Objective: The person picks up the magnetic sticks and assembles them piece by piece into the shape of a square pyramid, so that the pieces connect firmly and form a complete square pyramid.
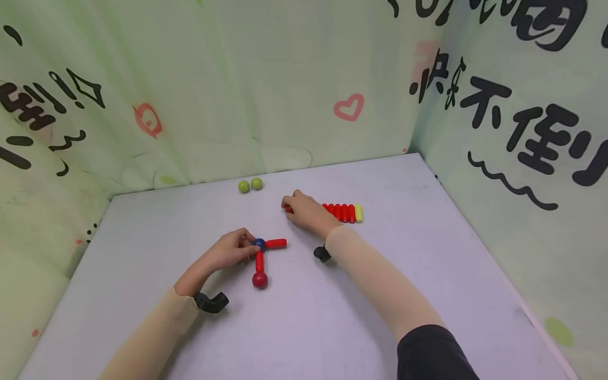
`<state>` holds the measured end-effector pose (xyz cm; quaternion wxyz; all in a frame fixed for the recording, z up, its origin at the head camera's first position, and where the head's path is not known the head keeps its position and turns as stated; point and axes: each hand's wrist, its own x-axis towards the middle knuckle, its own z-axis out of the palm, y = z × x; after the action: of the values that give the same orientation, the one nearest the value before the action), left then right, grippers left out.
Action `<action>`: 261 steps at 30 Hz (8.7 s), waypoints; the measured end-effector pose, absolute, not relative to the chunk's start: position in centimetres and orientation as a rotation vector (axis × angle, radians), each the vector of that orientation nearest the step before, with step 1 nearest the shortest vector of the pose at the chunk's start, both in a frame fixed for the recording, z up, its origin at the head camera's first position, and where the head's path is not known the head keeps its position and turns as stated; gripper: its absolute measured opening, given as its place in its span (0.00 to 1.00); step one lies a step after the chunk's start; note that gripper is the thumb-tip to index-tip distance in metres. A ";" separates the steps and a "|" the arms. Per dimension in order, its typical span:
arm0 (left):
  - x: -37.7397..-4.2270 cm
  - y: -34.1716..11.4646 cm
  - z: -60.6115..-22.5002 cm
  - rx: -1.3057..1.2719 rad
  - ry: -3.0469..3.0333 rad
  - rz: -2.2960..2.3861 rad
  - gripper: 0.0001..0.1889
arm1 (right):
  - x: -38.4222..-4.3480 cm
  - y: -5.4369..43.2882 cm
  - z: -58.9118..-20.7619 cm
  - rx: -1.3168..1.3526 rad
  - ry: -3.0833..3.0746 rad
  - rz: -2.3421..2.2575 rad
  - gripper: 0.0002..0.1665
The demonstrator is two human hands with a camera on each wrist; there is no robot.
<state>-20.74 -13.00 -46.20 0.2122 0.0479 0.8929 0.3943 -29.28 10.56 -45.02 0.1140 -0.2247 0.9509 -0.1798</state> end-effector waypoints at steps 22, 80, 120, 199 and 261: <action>-20.5 -13.2 -46.1 0.153 2.476 1.082 0.13 | -23.7 12.7 -45.1 -0.710 2.686 -0.593 0.20; -22.4 -11.1 -43.9 0.370 2.624 0.728 0.11 | -25.5 24.3 -44.2 -0.026 2.871 -0.678 0.24; -21.1 -13.4 -46.1 0.036 2.340 1.212 0.23 | -24.4 10.0 -43.4 -0.502 2.703 -0.683 0.16; -19.1 -12.8 -44.5 0.039 2.722 0.823 0.31 | -26.0 24.1 -44.4 0.080 2.828 -0.782 0.23; -16.4 -12.4 -44.9 0.682 2.577 0.800 0.15 | -21.7 15.3 -44.5 -0.696 2.540 -0.826 0.14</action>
<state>-16.36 -12.35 -44.90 0.1782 0.2413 0.9111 0.2827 -21.70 15.26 -44.47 0.1897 -0.2476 0.9035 -0.2940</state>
